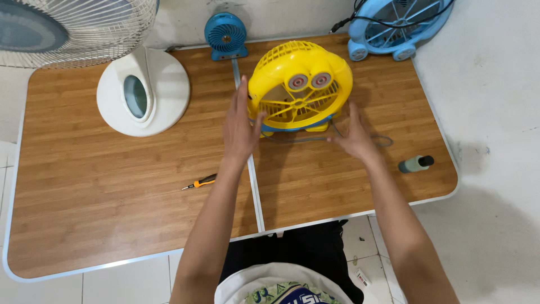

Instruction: The person uses a screwdriver to tighten screws on the back of a yellow fan, then replaces the central cap. They move the yellow fan aside and repeat the screw-tightening process on a blue fan. The person does not test the fans after the repair.

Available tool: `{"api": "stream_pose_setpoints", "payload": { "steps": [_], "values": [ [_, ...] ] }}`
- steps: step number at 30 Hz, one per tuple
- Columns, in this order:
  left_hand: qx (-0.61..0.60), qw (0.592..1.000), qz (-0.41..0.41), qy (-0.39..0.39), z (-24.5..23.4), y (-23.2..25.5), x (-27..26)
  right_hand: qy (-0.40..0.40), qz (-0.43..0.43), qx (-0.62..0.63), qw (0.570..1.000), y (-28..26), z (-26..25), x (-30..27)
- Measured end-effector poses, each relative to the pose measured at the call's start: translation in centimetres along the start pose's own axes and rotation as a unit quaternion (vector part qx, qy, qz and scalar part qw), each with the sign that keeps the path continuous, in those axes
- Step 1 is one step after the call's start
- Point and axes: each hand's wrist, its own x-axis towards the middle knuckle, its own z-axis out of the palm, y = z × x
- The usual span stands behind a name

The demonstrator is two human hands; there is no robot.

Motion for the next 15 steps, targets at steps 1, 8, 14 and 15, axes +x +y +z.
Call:
{"api": "stream_pose_setpoints", "payload": {
  "steps": [1,8,14,15],
  "values": [
    [0.0,1.0,0.007,0.009,0.7,-0.2,-0.7,-0.007,0.05,-0.065,0.997,0.4,0.4,-0.3],
    [0.029,0.999,-0.026,-0.004,4.7,-1.6,-5.9,0.059,0.056,-0.21,0.974,3.3,4.8,-2.5],
    [0.145,0.987,-0.023,-0.061,6.3,-2.4,-6.0,0.149,-0.001,0.125,0.981,3.5,7.0,-1.2],
    [0.167,0.984,-0.011,-0.058,6.5,-2.7,-5.9,0.158,-0.002,0.195,0.968,3.1,7.3,-0.9]
  ]
}}
